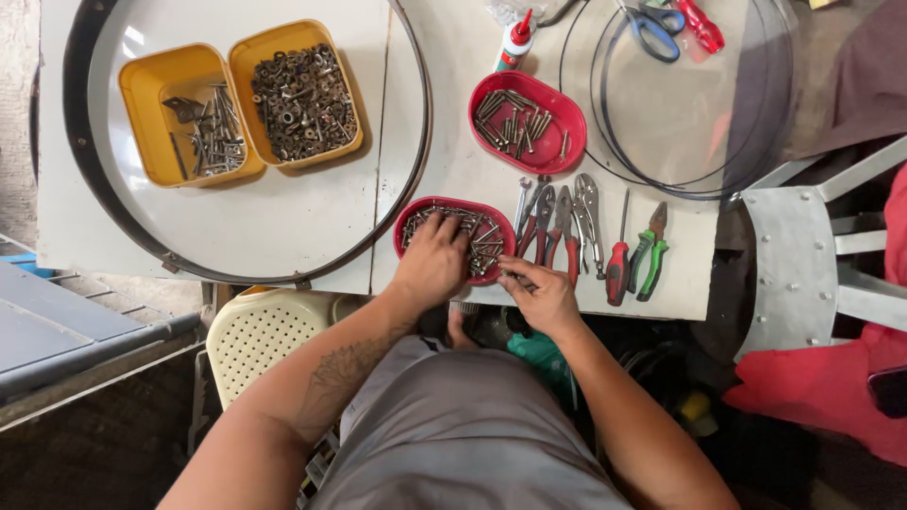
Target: The person sorts metal fasteners from a red container into a yellow container on a workbench. They then pick up a metal ring and attach a fastener to it using their hands.
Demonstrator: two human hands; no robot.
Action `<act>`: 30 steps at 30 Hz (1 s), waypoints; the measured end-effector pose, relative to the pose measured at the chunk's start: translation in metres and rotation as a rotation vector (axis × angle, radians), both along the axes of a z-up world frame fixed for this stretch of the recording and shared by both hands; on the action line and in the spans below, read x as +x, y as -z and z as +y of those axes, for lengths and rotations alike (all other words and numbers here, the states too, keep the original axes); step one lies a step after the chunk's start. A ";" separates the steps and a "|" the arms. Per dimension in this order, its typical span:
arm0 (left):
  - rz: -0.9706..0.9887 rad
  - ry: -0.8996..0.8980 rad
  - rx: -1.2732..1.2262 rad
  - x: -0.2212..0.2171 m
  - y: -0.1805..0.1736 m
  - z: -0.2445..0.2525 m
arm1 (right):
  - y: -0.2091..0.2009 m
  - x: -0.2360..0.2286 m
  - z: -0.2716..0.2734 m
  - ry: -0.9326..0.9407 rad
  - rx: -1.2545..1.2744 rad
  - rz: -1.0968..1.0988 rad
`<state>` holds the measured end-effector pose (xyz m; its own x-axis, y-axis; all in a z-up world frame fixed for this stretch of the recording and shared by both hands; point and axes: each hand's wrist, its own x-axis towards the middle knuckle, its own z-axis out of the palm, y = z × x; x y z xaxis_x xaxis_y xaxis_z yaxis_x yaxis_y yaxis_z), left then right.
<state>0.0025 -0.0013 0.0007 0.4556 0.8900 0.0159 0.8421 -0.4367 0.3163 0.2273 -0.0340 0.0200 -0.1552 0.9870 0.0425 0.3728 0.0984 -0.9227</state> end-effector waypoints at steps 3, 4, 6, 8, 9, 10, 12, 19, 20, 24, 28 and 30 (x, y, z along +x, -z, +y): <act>-0.059 -0.009 0.174 0.016 0.020 0.001 | 0.002 0.000 0.000 0.025 -0.077 0.055; -0.062 -0.012 0.171 0.020 0.018 -0.001 | 0.005 0.000 -0.002 0.023 -0.080 0.052; -0.139 0.052 0.248 0.025 0.013 -0.004 | 0.013 0.000 -0.005 0.083 -0.254 0.135; -0.155 0.069 0.286 0.024 -0.005 -0.009 | 0.027 0.005 -0.006 0.096 -0.300 0.190; -0.172 0.090 0.321 0.023 -0.014 -0.012 | 0.034 0.008 -0.007 0.114 -0.348 0.245; -0.171 0.090 0.321 0.025 -0.009 -0.012 | 0.034 0.007 -0.007 0.113 -0.348 0.246; -0.281 0.155 0.338 0.029 0.003 -0.013 | 0.035 0.007 -0.007 0.119 -0.364 0.271; -0.308 0.070 0.305 0.011 -0.013 -0.001 | 0.028 0.005 -0.007 0.147 -0.383 0.321; -0.180 -0.056 0.194 0.008 -0.005 -0.001 | 0.024 0.004 -0.007 0.149 -0.387 0.330; -0.069 -0.075 0.067 0.001 0.003 -0.001 | 0.018 0.003 -0.005 0.135 -0.379 0.330; -0.104 -0.016 0.085 0.008 0.012 -0.005 | 0.014 0.003 -0.001 0.127 -0.376 0.316; -0.118 -0.021 0.151 0.011 0.008 -0.009 | 0.014 0.002 0.000 0.132 -0.395 0.328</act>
<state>0.0137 -0.0106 -0.0072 0.4243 0.8827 0.2018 0.8126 -0.4695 0.3454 0.2296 -0.0340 0.0059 -0.0699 0.9479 -0.3109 0.0436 -0.3085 -0.9502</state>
